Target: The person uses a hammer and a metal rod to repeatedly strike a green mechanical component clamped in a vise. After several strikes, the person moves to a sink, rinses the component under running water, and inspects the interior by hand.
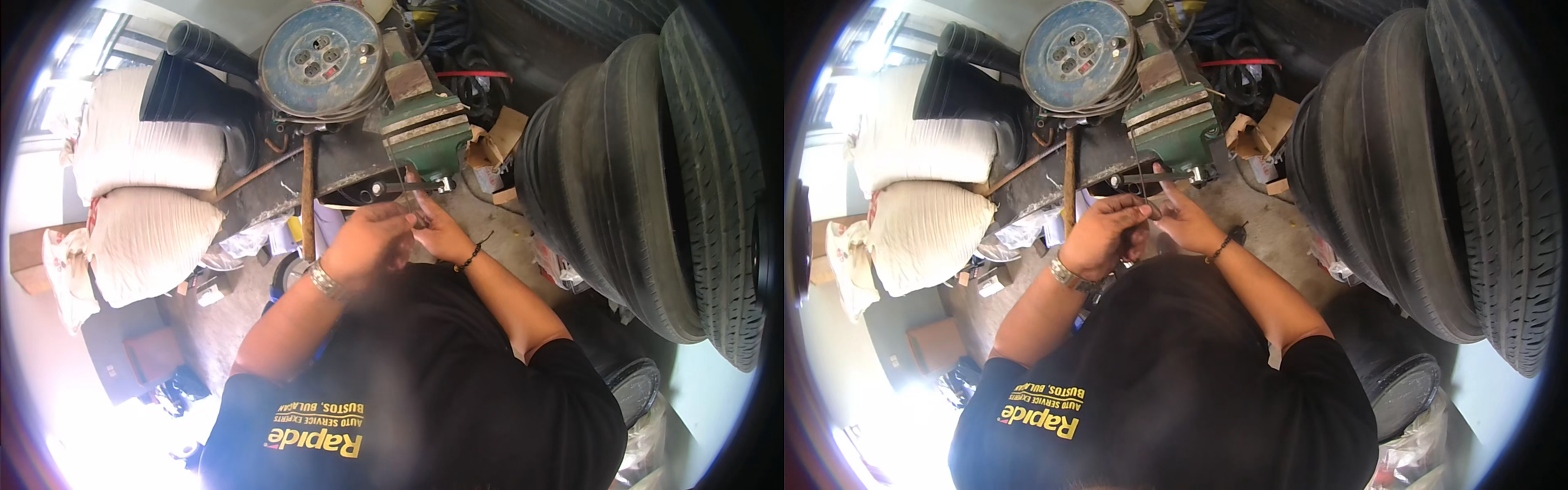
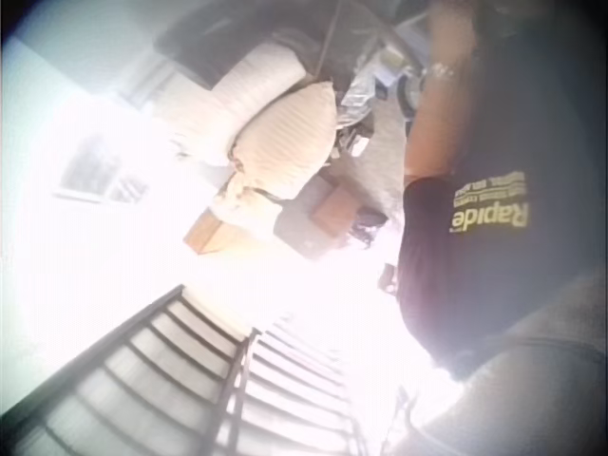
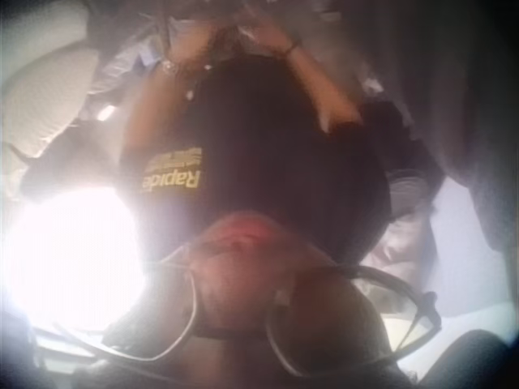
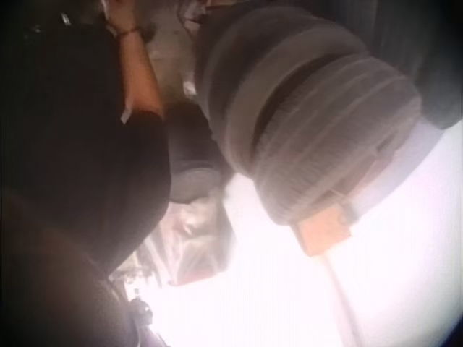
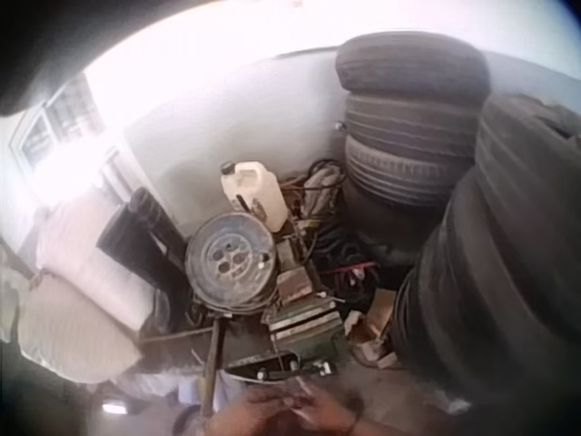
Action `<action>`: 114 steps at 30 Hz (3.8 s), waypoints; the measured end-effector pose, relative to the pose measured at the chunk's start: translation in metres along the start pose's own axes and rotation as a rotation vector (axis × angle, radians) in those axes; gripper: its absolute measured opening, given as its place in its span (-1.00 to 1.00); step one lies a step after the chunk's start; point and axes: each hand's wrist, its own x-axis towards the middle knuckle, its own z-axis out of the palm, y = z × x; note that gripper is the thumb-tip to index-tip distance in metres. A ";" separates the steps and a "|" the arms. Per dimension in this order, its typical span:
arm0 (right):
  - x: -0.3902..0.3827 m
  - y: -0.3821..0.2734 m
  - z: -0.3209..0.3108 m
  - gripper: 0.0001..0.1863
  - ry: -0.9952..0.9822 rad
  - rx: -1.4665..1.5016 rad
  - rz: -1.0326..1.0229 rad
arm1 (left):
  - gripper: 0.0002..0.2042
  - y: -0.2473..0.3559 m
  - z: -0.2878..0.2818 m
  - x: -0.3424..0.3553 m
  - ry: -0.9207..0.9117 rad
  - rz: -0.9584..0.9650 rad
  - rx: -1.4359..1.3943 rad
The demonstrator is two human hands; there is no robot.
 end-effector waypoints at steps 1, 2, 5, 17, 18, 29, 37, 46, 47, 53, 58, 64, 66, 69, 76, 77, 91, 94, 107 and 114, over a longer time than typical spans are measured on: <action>0.002 0.003 -0.002 -0.05 0.026 -0.047 -0.005 | -0.80 0.004 0.001 0.000 0.007 -0.004 -0.071; -0.002 0.004 -0.006 -0.05 0.054 -0.094 -0.020 | -0.81 0.009 0.002 0.001 0.013 -0.007 -0.141; -0.003 0.004 -0.007 -0.06 0.087 -0.346 -0.144 | -0.84 0.017 0.001 -0.007 -0.126 -0.034 -0.428; -0.023 -0.032 -0.074 -0.16 0.559 -0.429 -0.044 | -0.83 0.016 -0.009 -0.017 0.092 0.491 0.053; -0.021 -0.017 -0.084 -0.19 0.513 -0.587 0.042 | -0.83 0.007 -0.017 -0.011 0.128 0.456 0.122; 0.017 0.098 -0.040 -0.17 0.103 -0.496 0.117 | -0.84 -0.074 -0.032 0.047 0.297 0.402 0.645; 0.008 0.030 -0.015 -0.06 -0.020 -0.713 0.065 | -0.84 -0.063 -0.052 0.038 0.253 0.267 0.607; 0.002 -0.018 -0.003 -0.11 0.016 -0.830 -0.126 | -0.66 -0.036 -0.034 0.001 0.240 0.184 0.483; 0.002 -0.021 -0.001 -0.12 0.011 -0.847 -0.124 | -0.57 -0.036 -0.030 -0.001 0.263 0.230 0.448; -0.002 -0.029 0.009 -0.12 0.046 -0.845 -0.152 | -0.73 -0.031 -0.030 -0.005 0.029 0.232 0.203; -0.005 -0.036 0.010 -0.11 0.033 -1.009 -0.047 | -0.80 -0.031 -0.029 -0.015 0.007 0.432 0.343; -0.004 -0.052 0.015 -0.08 0.005 -1.056 -0.001 | -0.85 -0.030 -0.026 -0.024 0.139 0.716 0.789; -0.004 -0.054 0.018 -0.06 0.026 -1.071 -0.008 | -0.83 -0.028 -0.031 -0.023 0.157 0.800 0.905; -0.003 -0.054 0.023 -0.05 0.027 -1.051 0.057 | -0.80 -0.024 -0.041 -0.018 0.153 0.956 1.039; 0.001 -0.047 0.024 -0.04 0.043 -1.074 -0.046 | -0.80 -0.008 -0.059 -0.005 -0.006 1.213 1.074; 0.001 -0.047 0.023 -0.07 0.043 -1.135 -0.103 | -0.80 -0.004 -0.061 -0.003 -0.019 1.235 1.041; -0.004 -0.054 0.027 -0.38 0.099 -1.212 -0.017 | -0.88 0.043 -0.069 0.011 -0.238 1.142 0.703; -0.004 -0.056 0.027 -0.43 0.128 -1.180 -0.022 | -0.92 0.047 -0.069 0.015 -0.337 1.083 0.621; 0.037 -0.106 0.018 -0.59 0.251 -1.266 -0.731 | -0.81 0.014 -0.051 0.049 -0.565 1.298 0.506; 0.049 -0.120 0.006 -0.62 0.137 -1.376 -0.831 | -0.72 0.022 -0.028 0.052 -0.415 1.335 0.367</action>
